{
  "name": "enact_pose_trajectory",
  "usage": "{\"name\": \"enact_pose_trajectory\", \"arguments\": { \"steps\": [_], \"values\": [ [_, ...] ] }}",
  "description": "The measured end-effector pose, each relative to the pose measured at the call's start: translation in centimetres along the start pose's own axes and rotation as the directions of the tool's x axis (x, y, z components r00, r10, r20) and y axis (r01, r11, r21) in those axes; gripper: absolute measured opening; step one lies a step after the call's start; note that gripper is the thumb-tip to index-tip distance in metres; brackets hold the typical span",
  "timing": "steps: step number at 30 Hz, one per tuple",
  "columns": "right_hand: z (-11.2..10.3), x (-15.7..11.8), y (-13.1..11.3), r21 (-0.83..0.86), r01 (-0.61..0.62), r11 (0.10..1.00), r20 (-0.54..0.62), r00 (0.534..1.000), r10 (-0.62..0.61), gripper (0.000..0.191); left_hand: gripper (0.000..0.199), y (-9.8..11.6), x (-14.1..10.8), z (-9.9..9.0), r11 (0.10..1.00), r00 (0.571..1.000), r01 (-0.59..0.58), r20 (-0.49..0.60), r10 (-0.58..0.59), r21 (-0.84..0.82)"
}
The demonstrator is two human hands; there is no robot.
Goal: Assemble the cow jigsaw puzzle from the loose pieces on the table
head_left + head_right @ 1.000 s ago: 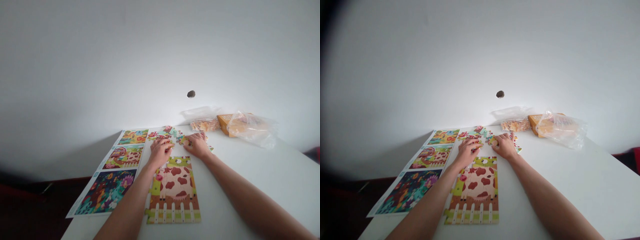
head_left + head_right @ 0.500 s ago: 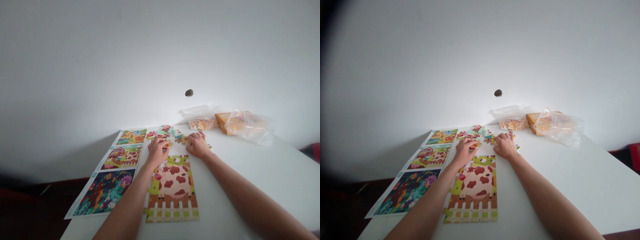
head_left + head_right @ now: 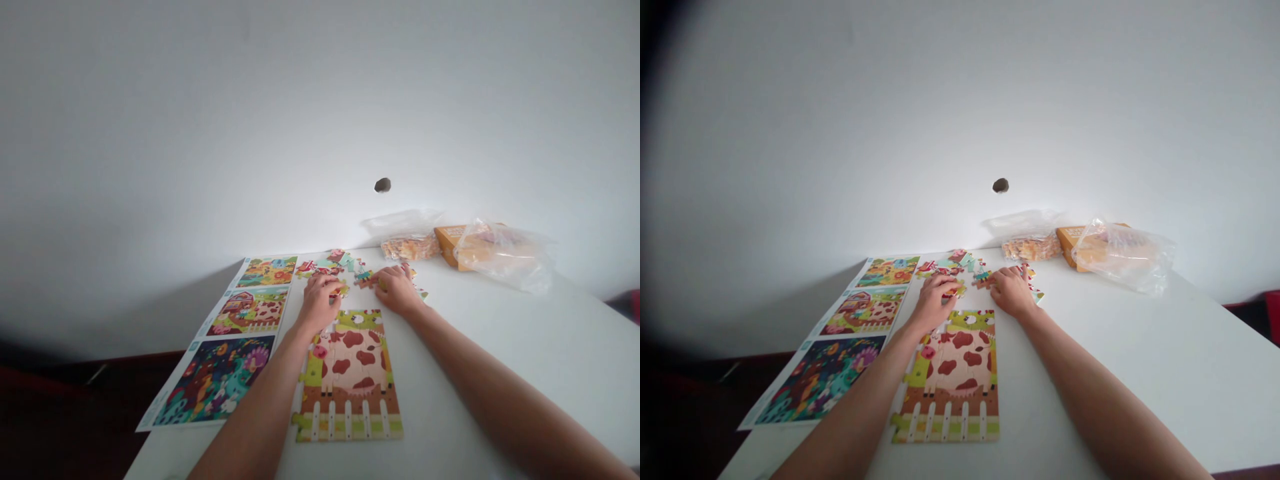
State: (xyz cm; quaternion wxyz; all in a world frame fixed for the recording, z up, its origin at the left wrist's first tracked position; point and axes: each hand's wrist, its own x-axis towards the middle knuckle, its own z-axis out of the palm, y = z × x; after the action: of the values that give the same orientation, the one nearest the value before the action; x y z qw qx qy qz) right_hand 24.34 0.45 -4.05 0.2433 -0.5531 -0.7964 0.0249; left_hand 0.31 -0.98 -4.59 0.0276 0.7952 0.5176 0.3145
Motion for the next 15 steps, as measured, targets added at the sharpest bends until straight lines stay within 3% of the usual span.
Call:
{"name": "enact_pose_trajectory", "arguments": {
  "steps": [6, 12, 15],
  "values": [
    [-0.10, -0.07, 0.13, -0.041, -0.022, 0.999, -0.030, 0.999, 0.020, 0.046, 0.030, -0.08, 0.08, 0.09, 0.999, 0.999, -0.032, -0.033, 0.031, -0.043],
    [0.00, -0.19, -0.21, 0.041, 0.128, 0.991, 0.012, 0.992, -0.129, 0.028, 0.031, 0.31, 0.20, -0.19, 0.986, 0.997, -0.049, -0.075, 0.037, -0.157],
    [0.18, -0.14, -0.18, 0.048, 0.128, 0.991, 0.005, 0.992, -0.129, 0.022, 0.032, 0.48, 0.24, -0.26, 0.978, 0.995, -0.070, -0.083, 0.055, -0.196]
  ]
}}
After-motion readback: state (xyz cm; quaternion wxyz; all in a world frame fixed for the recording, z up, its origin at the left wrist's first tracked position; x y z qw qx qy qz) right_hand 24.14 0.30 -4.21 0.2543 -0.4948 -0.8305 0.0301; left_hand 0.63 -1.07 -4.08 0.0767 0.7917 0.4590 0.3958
